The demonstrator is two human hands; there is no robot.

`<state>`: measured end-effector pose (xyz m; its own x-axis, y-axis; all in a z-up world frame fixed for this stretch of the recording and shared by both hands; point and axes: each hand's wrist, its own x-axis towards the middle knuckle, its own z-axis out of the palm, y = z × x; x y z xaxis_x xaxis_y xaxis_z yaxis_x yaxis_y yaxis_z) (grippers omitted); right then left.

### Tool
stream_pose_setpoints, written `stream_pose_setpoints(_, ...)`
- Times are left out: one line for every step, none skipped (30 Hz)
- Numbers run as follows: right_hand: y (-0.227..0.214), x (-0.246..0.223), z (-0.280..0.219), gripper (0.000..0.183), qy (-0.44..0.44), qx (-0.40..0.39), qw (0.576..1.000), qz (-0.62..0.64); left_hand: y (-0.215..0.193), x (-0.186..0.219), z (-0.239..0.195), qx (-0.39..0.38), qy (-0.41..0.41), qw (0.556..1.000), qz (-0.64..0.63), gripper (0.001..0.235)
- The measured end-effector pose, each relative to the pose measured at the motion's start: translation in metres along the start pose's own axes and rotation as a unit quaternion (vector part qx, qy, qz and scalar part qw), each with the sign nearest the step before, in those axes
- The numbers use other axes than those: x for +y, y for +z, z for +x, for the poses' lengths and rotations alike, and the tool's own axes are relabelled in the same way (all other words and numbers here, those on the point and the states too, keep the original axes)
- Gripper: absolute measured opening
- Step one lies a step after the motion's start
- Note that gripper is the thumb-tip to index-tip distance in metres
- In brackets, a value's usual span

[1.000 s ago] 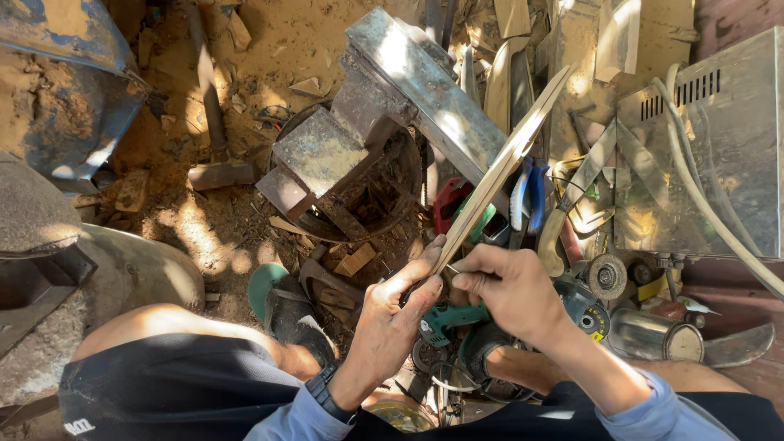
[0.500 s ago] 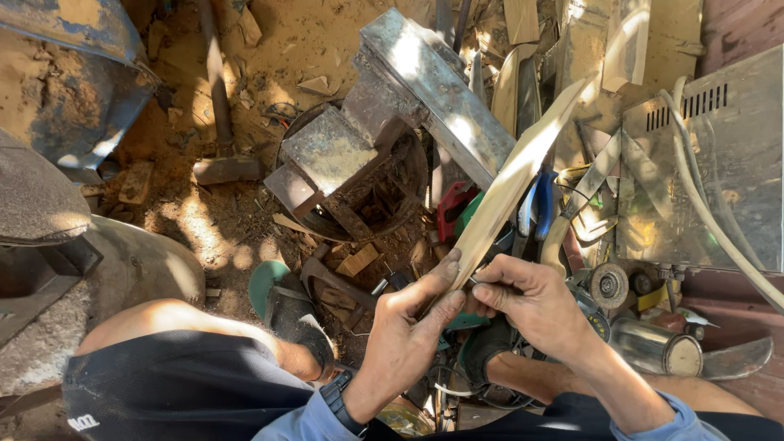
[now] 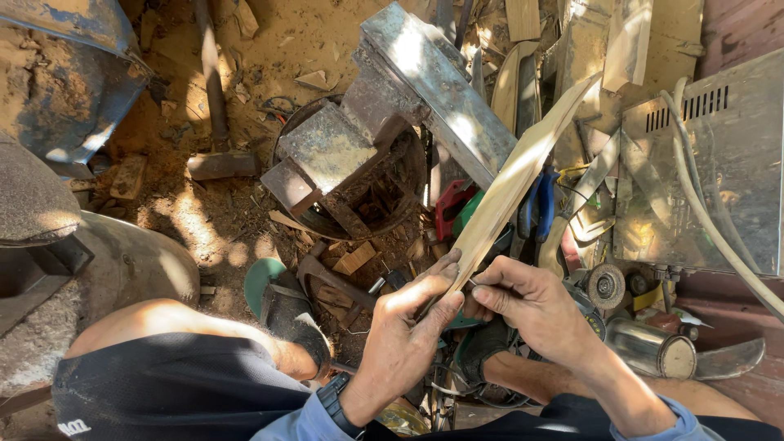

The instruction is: The person assembles a curved wooden piece by inserting a wire through pre-drilled holes and securing it with pliers. They use a power drill to create holes and repeatedly adjust the wire to ensure it is properly seated.

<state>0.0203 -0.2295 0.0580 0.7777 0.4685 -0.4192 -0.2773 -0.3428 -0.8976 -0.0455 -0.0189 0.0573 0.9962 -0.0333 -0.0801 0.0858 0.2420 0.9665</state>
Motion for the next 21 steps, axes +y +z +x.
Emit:
stream_pose_setpoints(-0.001, 0.002, 0.001, 0.013, 0.004, 0.002, 1.0, 0.002, -0.001, -0.001, 0.0, -0.003, -0.02, 1.0, -0.01, 0.03)
stream_pose_setpoints(0.0, 0.003, 0.0, 0.013, 0.01, 0.005, 1.0, 0.004, -0.002, -0.003, 0.001, -0.007, -0.042, 0.999, -0.019, 0.036)
stream_pose_setpoints(0.001, 0.004, 0.0, 0.014, 0.015, 0.008, 1.0, 0.007, -0.004, -0.005, 0.003, -0.013, -0.059, 0.998, 0.008, 0.044)
stream_pose_setpoints(0.003, 0.003, 0.0, 0.013, 0.018, 0.002, 0.999, -0.026, -0.006, -0.007, 0.006, -0.02, -0.075, 0.996, 0.036, 0.052)
stream_pose_setpoints(0.006, 0.001, 0.001, 0.013, 0.021, -0.005, 0.998, -0.06, -0.008, -0.009, 0.011, -0.026, -0.09, 0.994, 0.064, 0.06)
stream_pose_setpoints(0.007, -0.002, 0.002, 0.012, 0.024, -0.009, 0.995, -0.093, -0.01, -0.012, 0.019, -0.036, -0.143, 0.989, 0.003, 0.065)
stream_pose_setpoints(0.012, -0.006, 0.002, 0.013, 0.028, -0.021, 0.994, -0.107, -0.011, -0.016, 0.03, -0.045, -0.195, 0.978, -0.059, 0.069)
stream_pose_setpoints(0.016, -0.01, 0.001, 0.014, 0.034, -0.032, 0.992, -0.121, -0.011, -0.02, 0.039, -0.054, -0.248, 0.96, -0.12, 0.074)
stream_pose_setpoints(0.017, -0.015, -0.001, 0.015, 0.04, -0.044, 0.989, -0.135, -0.008, -0.024, 0.045, -0.067, -0.257, 0.958, -0.111, 0.075)
stream_pose_setpoints(0.015, -0.022, 0.0, 0.017, 0.045, -0.046, 0.979, -0.194, -0.003, -0.028, 0.053, -0.079, -0.263, 0.956, -0.101, 0.075)
stream_pose_setpoints(0.011, -0.029, 0.001, 0.019, 0.049, -0.049, 0.965, -0.254, 0.0, -0.031, 0.058, -0.092, -0.268, 0.955, -0.091, 0.076)
stream_pose_setpoints(0.006, -0.035, 0.005, 0.022, 0.053, -0.051, 0.947, -0.311, 0.002, -0.033, 0.059, -0.085, -0.239, 0.965, -0.072, 0.075)
stream_pose_setpoints(-0.004, -0.04, 0.011, 0.023, 0.068, 0.077, 0.935, -0.34, 0.005, -0.034, 0.057, -0.079, -0.209, 0.973, -0.053, 0.074)
stream_pose_setpoints(-0.013, -0.042, 0.015, 0.025, 0.085, 0.206, 0.906, -0.359, 0.008, -0.034, 0.053, -0.075, -0.184, 0.98, -0.033, 0.074)
stream_pose_setpoints(-0.023, -0.04, 0.024, 0.03, -0.007, 0.264, 0.875, -0.406, 0.007, -0.034, 0.05, -0.068, -0.188, 0.978, -0.064, 0.074)
stream_pose_setpoints(-0.031, -0.035, 0.034, 0.036, -0.1, 0.322, 0.829, -0.446, 0.002, -0.031, 0.047, -0.064, -0.192, 0.975, -0.092, 0.075)
stream_pose_setpoints(-0.036, -0.028, 0.042, 0.047, -0.128, 0.327, 0.803, -0.481, -0.002, -0.027, 0.045, -0.06, -0.195, 0.972, -0.12, 0.076)
stream_pose_setpoints(-0.039, -0.02, 0.052, 0.058, -0.159, 0.333, 0.775, -0.513, -0.006, -0.022, 0.045, -0.06, -0.177, 0.976, -0.115, 0.074)
stream_pose_setpoints(-0.042, -0.012, 0.059, 0.07, -0.189, 0.338, 0.744, -0.544, -0.011, -0.016, 0.045, -0.059, -0.158, 0.979, -0.112, 0.072)
stream_pose_setpoints(-0.044, -0.004, 0.064, 0.064, -0.183, 0.338, 0.75, -0.539, -0.014, -0.011, 0.043, -0.052, -0.141, 0.983, -0.109, 0.071)
stream_pose_setpoints(-0.046, 0.001, 0.069, 0.059, -0.177, 0.337, 0.756, -0.533, -0.017, -0.007, 0.044, -0.043, -0.104, 0.988, -0.106, 0.069)
